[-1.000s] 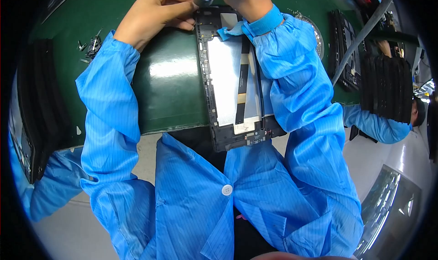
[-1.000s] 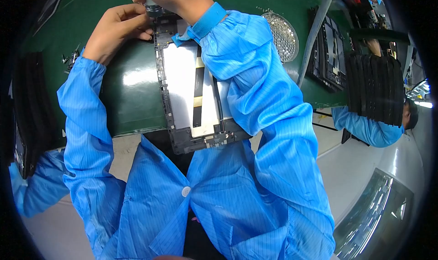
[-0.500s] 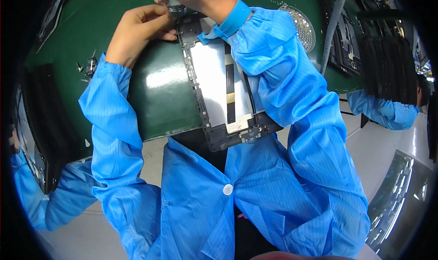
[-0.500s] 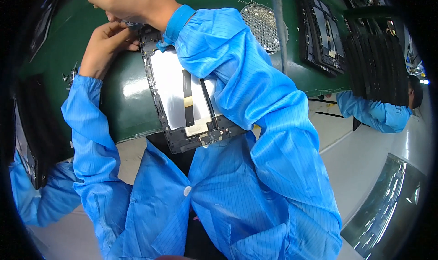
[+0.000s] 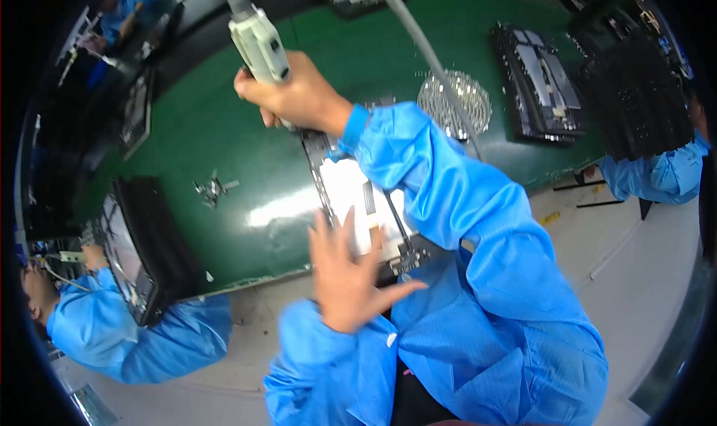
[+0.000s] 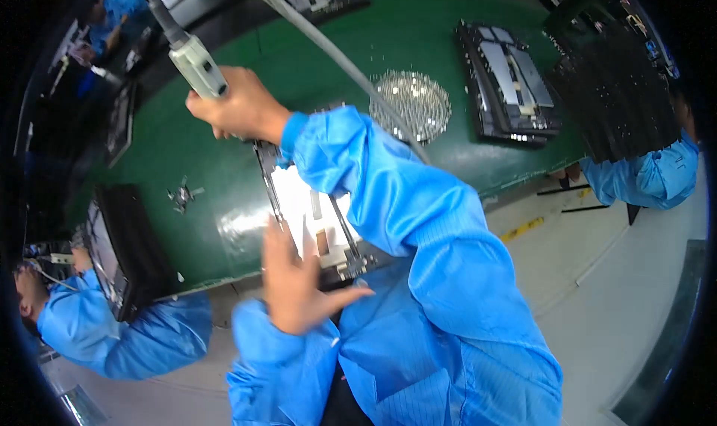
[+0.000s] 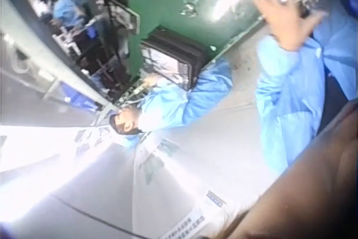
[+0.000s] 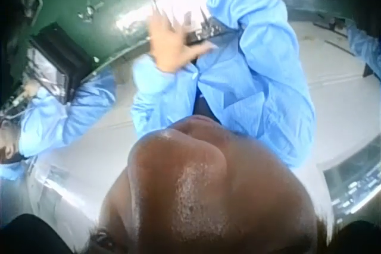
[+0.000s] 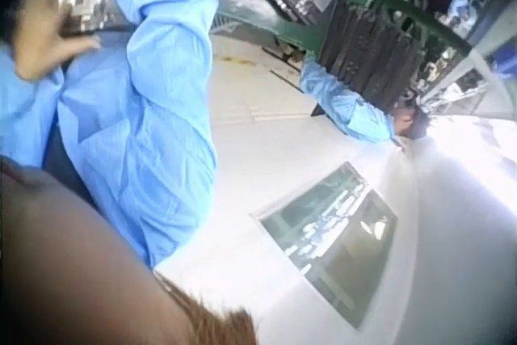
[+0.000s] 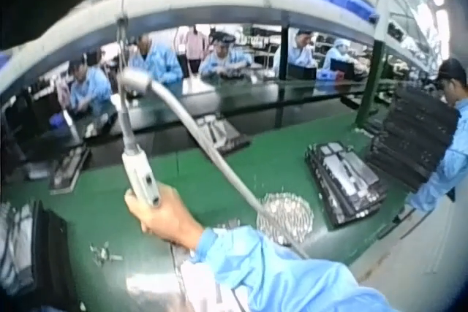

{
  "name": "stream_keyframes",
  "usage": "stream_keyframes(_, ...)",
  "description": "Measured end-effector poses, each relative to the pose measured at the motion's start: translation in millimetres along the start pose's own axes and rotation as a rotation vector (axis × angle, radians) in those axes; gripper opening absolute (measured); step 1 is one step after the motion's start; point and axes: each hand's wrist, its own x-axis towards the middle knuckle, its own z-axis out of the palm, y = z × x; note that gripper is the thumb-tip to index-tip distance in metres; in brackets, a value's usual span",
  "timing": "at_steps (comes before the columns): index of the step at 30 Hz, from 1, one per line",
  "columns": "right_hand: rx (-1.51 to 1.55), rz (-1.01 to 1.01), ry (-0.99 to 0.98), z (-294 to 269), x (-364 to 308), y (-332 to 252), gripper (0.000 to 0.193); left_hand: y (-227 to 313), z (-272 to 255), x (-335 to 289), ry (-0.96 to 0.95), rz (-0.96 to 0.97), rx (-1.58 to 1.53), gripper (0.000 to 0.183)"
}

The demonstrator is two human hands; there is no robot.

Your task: Driving screws into electronic screen frames on an assembly line using an electric screwdriver.

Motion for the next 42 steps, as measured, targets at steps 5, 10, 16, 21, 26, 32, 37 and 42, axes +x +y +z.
stream_keyframes(5, 0.065, -0.054, 0.061, -21.8, -3.0, -30.2, 0.019, -7.5, 16.6, -21.8, 0.079, 0.030, 0.268, 0.067)
stream_keyframes(10, -0.084, -0.261, 0.313, -105.9, -15.3, -83.7, 0.017, -44.7, -52.9, 27.8, 0.208, 0.086, 0.304, 0.073)
stream_keyframes(16, -0.152, -0.165, 0.485, -164.3, -25.7, -90.7, 0.030, -201.1, -78.2, 195.2, 0.341, 0.015, 0.495, 0.085)
stream_keyframes(21, -0.179, -0.122, 0.471, -166.1, -30.7, -86.5, 0.032, -350.2, -94.3, 279.2, 0.030, -0.106, 0.363, 0.060)
stream_keyframes(26, -0.222, -0.102, 0.515, -176.3, -35.4, -94.3, 0.031, -283.7, -69.1, 359.3, 0.469, -0.121, 0.350, 0.072)
stream_keyframes(32, -0.253, -0.076, 0.421, -162.5, -29.2, -87.6, 0.032, -239.5, 22.1, 470.0, 0.022, -0.755, 0.183, 0.118)
stream_keyframes(37, -0.242, -0.087, 0.411, -163.2, -33.5, -87.2, 0.031, -249.0, 26.6, 494.5, 0.026, -0.749, -0.556, 0.083)
stream_keyframes(42, -0.201, -0.056, 0.454, -167.5, -38.6, -80.8, 0.030, -207.5, 31.3, 483.7, 0.473, -0.841, -0.587, 0.078)
